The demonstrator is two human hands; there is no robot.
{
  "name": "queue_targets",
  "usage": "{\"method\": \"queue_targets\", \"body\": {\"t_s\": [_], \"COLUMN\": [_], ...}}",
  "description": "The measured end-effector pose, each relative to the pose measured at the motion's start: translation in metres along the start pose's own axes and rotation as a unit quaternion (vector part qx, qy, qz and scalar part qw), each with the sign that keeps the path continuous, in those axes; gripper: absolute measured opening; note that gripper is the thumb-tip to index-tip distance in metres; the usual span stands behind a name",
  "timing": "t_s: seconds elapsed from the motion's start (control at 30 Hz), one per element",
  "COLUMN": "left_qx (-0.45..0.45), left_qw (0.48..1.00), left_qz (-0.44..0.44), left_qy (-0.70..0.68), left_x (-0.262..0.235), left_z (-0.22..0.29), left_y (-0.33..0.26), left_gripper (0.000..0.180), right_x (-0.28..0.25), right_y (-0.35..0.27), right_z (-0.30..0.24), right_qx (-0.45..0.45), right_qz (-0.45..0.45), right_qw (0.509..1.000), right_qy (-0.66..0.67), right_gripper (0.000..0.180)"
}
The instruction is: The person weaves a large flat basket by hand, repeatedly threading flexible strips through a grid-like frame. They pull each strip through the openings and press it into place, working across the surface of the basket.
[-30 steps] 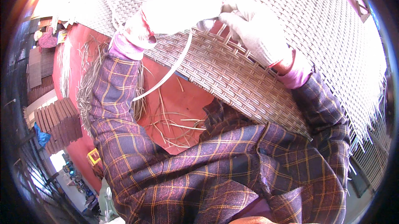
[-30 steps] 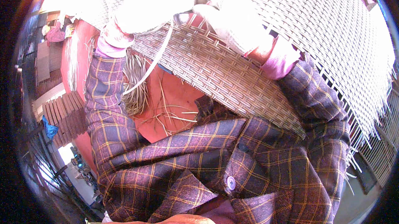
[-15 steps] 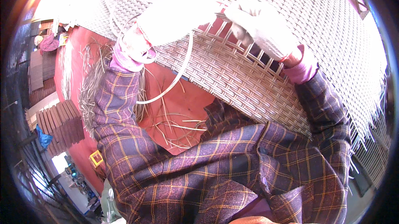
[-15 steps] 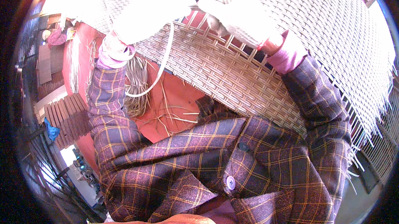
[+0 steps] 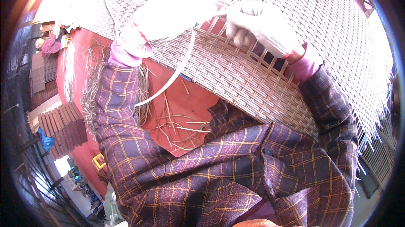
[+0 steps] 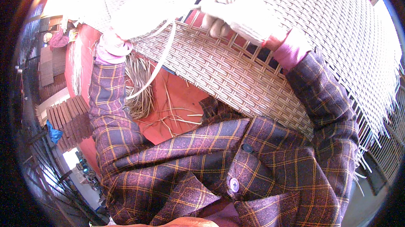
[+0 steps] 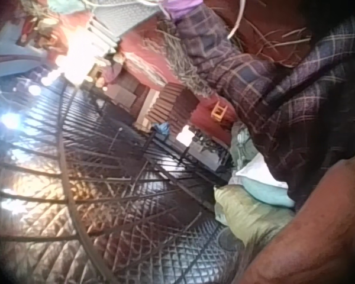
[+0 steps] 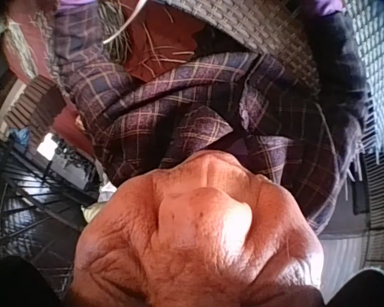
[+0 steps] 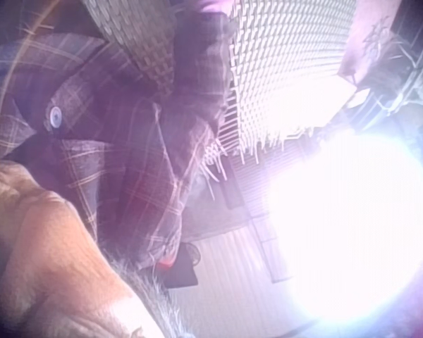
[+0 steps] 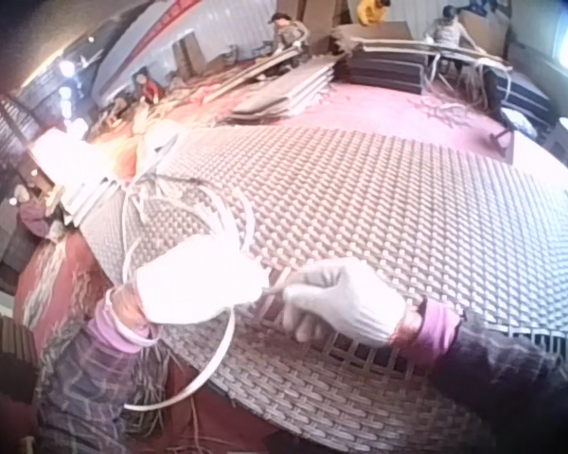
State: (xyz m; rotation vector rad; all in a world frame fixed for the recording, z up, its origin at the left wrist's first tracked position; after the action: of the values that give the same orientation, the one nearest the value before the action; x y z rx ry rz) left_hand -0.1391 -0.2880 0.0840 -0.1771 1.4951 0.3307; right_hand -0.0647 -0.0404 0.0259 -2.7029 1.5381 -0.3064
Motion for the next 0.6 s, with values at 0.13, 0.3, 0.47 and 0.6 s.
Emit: {"method": "queue_targets", "body": {"t_s": [0.13,0.3,0.47,0.6], "left_qx": [-0.044,-0.219,-0.261,-0.190], "left_qw": [0.983,0.944,0.920,0.956], "left_qz": [0.008,-0.141,-0.219,-0.161], "left_qy": [0.177,0.202,0.193,0.156], "left_x": [0.014,0.015,0.007,0.021], "left_z": [0.001,0.011,0.019,0.004], "left_y": [0.002,0.011,0.020,0.016], "left_gripper": [0.024,0.026,0.024,0.022], "right_x": [-0.005,0.002,0.003,0.017], "right_y": [0.010,0.019,0.048,0.062], "right_z": [0.018,0.024,0.020,0.022], "right_qx": [0.061,-0.125,0.109,0.154], "right_qz": [-0.002,-0.107,-0.054,-0.028], "right_qw": [0.998,0.972,0.990,0.985], "right_qy": [0.003,0.165,-0.072,-0.071], "right_gripper": [0.034,0.045,0.047,0.032]}}
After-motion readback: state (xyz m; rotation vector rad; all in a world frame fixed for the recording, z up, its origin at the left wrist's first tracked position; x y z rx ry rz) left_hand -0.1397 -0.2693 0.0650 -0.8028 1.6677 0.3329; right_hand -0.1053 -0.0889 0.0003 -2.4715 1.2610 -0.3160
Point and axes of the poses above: each hand's wrist, its own y-axis towards the middle knuckle, its own x-axis out of the palm, z = x × y, the point moved 2 cm from there along y, towards the middle knuckle, and after that the axes turned 1 degree about -y, right-handed, at the moved point
